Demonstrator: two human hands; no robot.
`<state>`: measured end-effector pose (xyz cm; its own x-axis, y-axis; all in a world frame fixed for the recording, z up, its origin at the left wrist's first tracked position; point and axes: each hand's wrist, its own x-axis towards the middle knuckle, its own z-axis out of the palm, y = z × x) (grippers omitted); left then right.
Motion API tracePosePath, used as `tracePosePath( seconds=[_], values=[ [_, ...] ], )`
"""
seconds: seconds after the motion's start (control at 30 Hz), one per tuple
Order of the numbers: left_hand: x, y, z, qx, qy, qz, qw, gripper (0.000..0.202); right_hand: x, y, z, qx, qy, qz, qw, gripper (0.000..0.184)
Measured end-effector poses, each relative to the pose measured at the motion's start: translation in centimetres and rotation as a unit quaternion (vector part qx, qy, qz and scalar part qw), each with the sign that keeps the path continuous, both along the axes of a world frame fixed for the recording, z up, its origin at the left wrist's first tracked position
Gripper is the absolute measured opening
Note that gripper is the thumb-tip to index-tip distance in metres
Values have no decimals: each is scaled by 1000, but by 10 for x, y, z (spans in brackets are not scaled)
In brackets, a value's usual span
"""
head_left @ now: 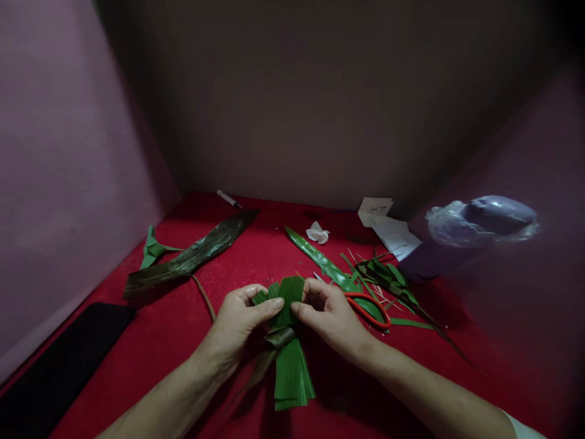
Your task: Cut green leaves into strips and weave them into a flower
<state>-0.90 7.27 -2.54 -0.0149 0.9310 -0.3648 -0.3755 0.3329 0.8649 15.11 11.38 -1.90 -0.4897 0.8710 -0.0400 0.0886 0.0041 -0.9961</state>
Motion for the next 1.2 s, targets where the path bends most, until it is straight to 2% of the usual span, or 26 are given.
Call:
tracePosePath(
  seconds=[0.27, 0.53, 0.73, 0.83, 0.93, 1.07, 1.2],
  values=[
    [3, -1, 6, -5, -43, -9, 999, 21, 0, 1, -4, -13, 16, -9, 1000, 9],
    [0, 1, 1, 11, -46, -27, 999, 17, 2, 1, -9, 15, -9, -33, 999, 11],
    [1, 1, 1, 10, -15, 4, 1000, 16, 3, 2, -12, 43, -17, -34, 998, 8],
    [2, 1, 1, 18, -37, 10, 999, 15, 3, 2, -11, 51, -13, -37, 998, 10],
    [1, 1, 2, 21, -44, -4, 999, 15, 3, 2, -10, 60, -20, -44, 997, 13],
    [-2, 2, 4, 37, -21, -36, 998, 26, 3, 1, -10, 77, -37, -48, 995, 15],
    [-4, 3, 4, 29, -9, -29, 999, 24, 3, -1, -11, 98, -66, -58, 991, 19]
  ],
)
